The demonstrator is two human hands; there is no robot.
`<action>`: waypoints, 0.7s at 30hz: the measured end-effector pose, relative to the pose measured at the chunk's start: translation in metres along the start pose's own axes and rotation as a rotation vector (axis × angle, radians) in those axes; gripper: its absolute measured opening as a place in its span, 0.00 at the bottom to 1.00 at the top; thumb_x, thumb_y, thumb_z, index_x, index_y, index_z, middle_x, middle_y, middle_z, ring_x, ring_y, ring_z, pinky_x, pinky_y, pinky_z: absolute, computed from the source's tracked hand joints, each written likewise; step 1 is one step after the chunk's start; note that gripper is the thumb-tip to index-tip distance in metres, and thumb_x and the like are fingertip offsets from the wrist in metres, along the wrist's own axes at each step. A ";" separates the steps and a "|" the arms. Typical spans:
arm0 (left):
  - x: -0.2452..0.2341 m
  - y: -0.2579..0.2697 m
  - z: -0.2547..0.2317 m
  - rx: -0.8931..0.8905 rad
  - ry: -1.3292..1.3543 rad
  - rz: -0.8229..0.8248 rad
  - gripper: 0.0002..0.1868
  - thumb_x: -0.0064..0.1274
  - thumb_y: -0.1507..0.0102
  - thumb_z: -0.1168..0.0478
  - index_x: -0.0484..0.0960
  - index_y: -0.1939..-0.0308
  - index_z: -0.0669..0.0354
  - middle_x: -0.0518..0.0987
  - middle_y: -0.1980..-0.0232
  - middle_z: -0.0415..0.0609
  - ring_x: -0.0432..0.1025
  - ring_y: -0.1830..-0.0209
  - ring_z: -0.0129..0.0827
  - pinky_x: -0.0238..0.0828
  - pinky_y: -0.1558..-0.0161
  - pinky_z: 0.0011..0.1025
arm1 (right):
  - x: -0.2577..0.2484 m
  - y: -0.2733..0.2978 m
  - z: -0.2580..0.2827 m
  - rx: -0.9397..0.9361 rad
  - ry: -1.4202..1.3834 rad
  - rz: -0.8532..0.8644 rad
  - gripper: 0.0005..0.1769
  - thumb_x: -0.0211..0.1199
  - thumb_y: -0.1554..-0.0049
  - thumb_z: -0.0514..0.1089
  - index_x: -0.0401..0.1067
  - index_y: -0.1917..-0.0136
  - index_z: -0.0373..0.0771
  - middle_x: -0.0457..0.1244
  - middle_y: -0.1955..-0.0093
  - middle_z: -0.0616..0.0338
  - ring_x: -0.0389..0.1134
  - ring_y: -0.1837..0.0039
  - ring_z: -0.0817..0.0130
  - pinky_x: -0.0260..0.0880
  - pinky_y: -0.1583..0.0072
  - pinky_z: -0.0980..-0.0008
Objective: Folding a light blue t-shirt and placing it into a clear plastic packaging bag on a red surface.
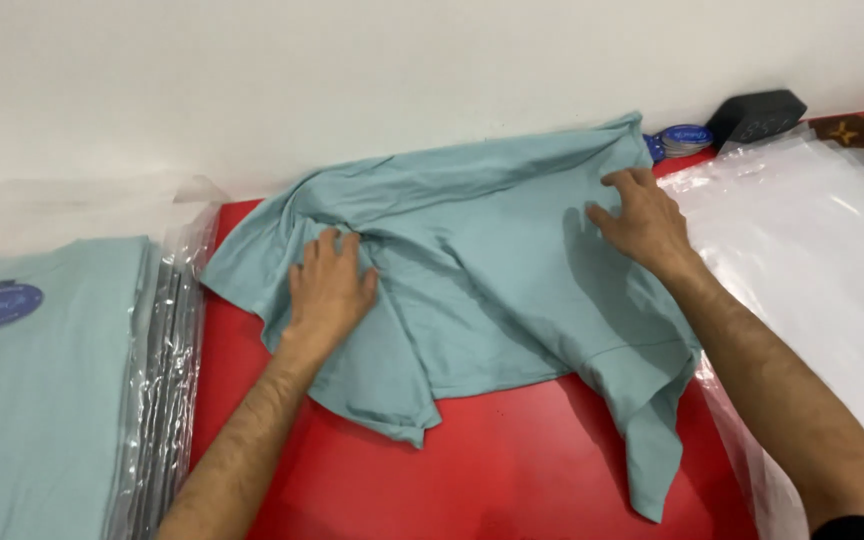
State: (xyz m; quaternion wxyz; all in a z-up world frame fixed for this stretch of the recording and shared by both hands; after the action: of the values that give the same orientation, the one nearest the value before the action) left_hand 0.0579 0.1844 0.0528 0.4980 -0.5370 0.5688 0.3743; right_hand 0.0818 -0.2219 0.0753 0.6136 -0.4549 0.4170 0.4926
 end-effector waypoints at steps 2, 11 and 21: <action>0.008 0.036 -0.014 0.002 0.031 0.105 0.30 0.55 0.36 0.49 0.70 0.32 0.55 0.65 0.29 0.59 0.60 0.28 0.56 0.63 0.39 0.66 | -0.007 0.029 -0.001 0.018 0.034 0.059 0.30 0.66 0.39 0.57 0.70 0.30 0.39 0.59 0.29 0.41 0.70 0.36 0.35 0.73 0.43 0.37; 0.047 0.173 -0.053 0.443 0.034 0.300 0.36 0.63 0.41 0.44 0.68 0.32 0.48 0.56 0.23 0.49 0.47 0.21 0.49 0.47 0.40 0.80 | -0.001 0.147 -0.068 0.454 0.174 0.540 0.39 0.54 0.42 0.75 0.72 0.39 0.39 0.72 0.44 0.49 0.72 0.43 0.49 0.70 0.45 0.55; 0.012 0.193 0.065 0.196 -0.056 -0.004 0.25 0.47 0.48 0.71 0.81 0.48 0.50 0.77 0.36 0.44 0.74 0.38 0.43 0.62 0.37 0.64 | -0.012 0.149 -0.112 0.367 -0.098 0.161 0.29 0.57 0.37 0.59 0.68 0.34 0.36 0.66 0.34 0.50 0.65 0.33 0.48 0.62 0.36 0.50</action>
State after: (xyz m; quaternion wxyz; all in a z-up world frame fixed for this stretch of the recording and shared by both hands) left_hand -0.1199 0.2716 0.0054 0.5647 -0.4761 0.5876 0.3305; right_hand -0.0736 -0.3186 0.0384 0.6644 -0.2761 0.5044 0.4774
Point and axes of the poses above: each hand's wrist, its own y-axis away from the middle knuckle, its own x-axis out of the palm, z = x × y, the point moved 10 cm from there along -y, towards the middle knuckle
